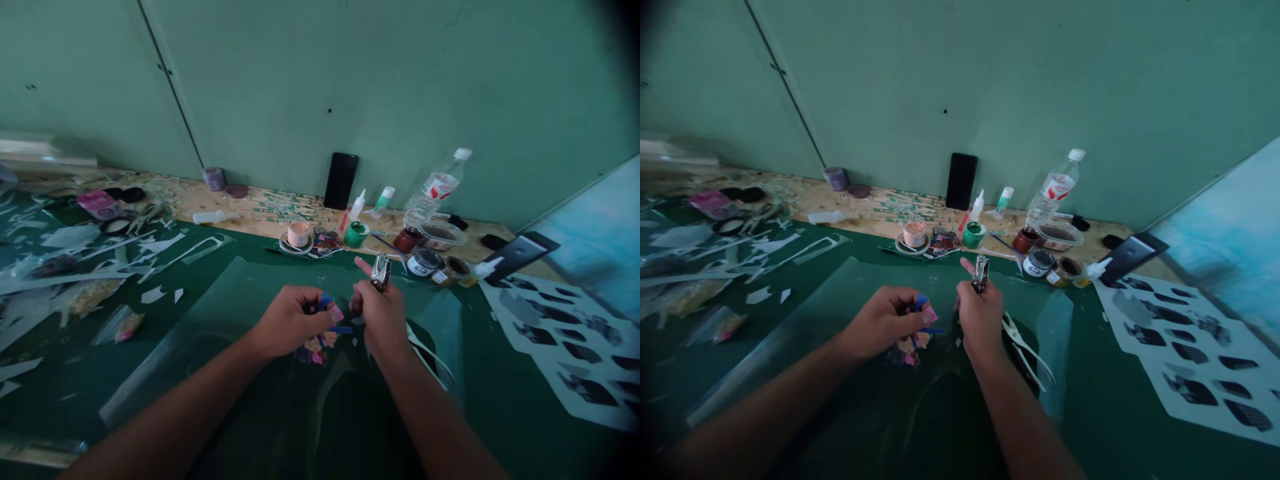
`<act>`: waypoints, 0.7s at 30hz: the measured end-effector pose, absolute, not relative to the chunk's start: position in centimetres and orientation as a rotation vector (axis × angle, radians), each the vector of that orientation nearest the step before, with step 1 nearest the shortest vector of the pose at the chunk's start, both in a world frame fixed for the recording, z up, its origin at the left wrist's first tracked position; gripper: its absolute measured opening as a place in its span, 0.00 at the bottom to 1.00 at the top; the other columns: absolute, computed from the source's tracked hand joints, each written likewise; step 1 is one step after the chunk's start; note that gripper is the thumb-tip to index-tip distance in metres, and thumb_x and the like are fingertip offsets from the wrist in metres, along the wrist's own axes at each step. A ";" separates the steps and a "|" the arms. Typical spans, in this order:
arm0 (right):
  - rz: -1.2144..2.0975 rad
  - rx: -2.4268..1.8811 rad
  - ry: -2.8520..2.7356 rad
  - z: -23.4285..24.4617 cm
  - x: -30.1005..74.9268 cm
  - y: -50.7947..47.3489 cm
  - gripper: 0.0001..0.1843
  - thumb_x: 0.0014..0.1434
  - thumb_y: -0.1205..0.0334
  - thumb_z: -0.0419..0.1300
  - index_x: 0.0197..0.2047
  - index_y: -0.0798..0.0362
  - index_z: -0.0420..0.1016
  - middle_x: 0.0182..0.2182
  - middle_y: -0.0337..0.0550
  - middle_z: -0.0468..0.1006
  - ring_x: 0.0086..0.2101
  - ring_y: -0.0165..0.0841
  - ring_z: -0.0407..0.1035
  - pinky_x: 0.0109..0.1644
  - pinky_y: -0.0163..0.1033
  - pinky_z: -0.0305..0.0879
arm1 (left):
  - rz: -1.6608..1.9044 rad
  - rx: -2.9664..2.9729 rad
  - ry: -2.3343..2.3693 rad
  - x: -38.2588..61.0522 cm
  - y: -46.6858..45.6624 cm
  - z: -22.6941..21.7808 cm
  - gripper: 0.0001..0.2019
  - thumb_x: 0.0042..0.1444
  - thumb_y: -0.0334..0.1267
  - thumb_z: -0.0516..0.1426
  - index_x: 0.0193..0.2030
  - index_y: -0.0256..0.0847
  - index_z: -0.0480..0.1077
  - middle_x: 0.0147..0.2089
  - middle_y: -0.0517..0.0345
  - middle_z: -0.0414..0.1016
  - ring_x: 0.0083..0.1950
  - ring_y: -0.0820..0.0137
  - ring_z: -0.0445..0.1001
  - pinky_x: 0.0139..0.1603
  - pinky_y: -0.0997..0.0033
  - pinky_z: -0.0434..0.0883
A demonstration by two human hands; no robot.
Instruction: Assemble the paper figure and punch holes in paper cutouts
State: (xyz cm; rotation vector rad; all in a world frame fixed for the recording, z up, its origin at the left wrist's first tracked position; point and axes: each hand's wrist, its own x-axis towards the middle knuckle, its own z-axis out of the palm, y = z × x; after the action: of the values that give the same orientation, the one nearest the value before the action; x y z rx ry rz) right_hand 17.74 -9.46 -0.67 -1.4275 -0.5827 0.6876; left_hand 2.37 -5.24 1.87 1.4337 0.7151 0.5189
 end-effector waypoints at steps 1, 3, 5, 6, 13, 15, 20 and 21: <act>0.691 -1.415 -0.566 -0.6 17.8 -9.4 0.11 0.49 0.63 0.60 0.37 0.53 0.78 0.14 0.27 0.60 0.17 0.26 0.54 0.22 0.35 0.52 | 0.503 1.479 0.711 2.4 -5.3 1.7 0.11 0.50 0.42 0.64 0.27 0.36 0.73 0.21 0.63 0.68 0.21 0.78 0.65 0.20 0.79 0.60; 0.703 -1.390 -0.545 -0.4 17.8 -9.2 0.09 0.49 0.60 0.62 0.34 0.54 0.77 0.13 0.28 0.59 0.17 0.27 0.55 0.22 0.35 0.53 | 0.461 1.520 0.694 2.5 -5.4 1.6 0.10 0.49 0.41 0.64 0.27 0.36 0.73 0.21 0.62 0.69 0.21 0.77 0.65 0.20 0.79 0.60; 0.707 -1.372 -0.525 -0.4 17.7 -9.0 0.07 0.49 0.58 0.62 0.30 0.53 0.75 0.13 0.28 0.59 0.17 0.27 0.55 0.22 0.35 0.53 | 0.412 1.517 0.655 2.5 -5.5 1.5 0.10 0.50 0.42 0.63 0.28 0.36 0.74 0.21 0.62 0.70 0.21 0.78 0.65 0.21 0.78 0.61; 0.710 -1.365 -0.520 -0.4 17.6 -8.9 0.07 0.49 0.58 0.62 0.29 0.53 0.73 0.13 0.28 0.59 0.17 0.27 0.55 0.21 0.35 0.52 | 0.393 1.511 0.631 2.5 -5.5 1.5 0.10 0.51 0.42 0.63 0.28 0.36 0.74 0.22 0.62 0.70 0.21 0.78 0.65 0.21 0.78 0.61; 0.814 -1.415 -0.564 -0.6 17.3 -9.2 0.13 0.50 0.56 0.64 0.38 0.50 0.70 0.16 0.27 0.65 0.17 0.26 0.59 0.21 0.33 0.53 | 0.350 1.504 0.567 2.1 -5.2 1.8 0.11 0.53 0.44 0.63 0.30 0.36 0.74 0.23 0.62 0.69 0.23 0.78 0.65 0.23 0.78 0.61; 0.807 -1.436 -0.608 -0.7 17.3 -9.3 0.12 0.51 0.56 0.63 0.39 0.50 0.70 0.16 0.27 0.65 0.17 0.27 0.60 0.21 0.33 0.54 | 0.371 1.524 0.558 2.0 -5.2 1.9 0.12 0.53 0.44 0.62 0.29 0.36 0.73 0.22 0.63 0.67 0.23 0.79 0.63 0.23 0.79 0.60; 0.776 -1.439 -0.662 -0.9 17.3 -9.5 0.13 0.52 0.56 0.63 0.39 0.51 0.70 0.16 0.28 0.65 0.18 0.28 0.60 0.23 0.34 0.55 | 0.392 1.548 0.582 1.9 -5.2 2.0 0.11 0.52 0.42 0.62 0.28 0.36 0.73 0.23 0.62 0.69 0.22 0.77 0.64 0.23 0.78 0.62; 0.776 -1.434 -0.662 -0.8 17.2 -9.4 0.13 0.52 0.55 0.63 0.38 0.51 0.70 0.15 0.27 0.65 0.17 0.28 0.60 0.23 0.34 0.55 | 0.400 1.552 0.595 1.9 -5.3 2.0 0.10 0.52 0.42 0.62 0.28 0.36 0.73 0.22 0.62 0.69 0.22 0.77 0.65 0.22 0.78 0.62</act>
State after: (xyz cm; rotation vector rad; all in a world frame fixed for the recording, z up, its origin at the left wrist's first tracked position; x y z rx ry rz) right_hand 17.23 -9.45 -0.84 -1.4340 -0.6615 0.7761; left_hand 1.93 -5.26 2.04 1.5518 0.5955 0.4000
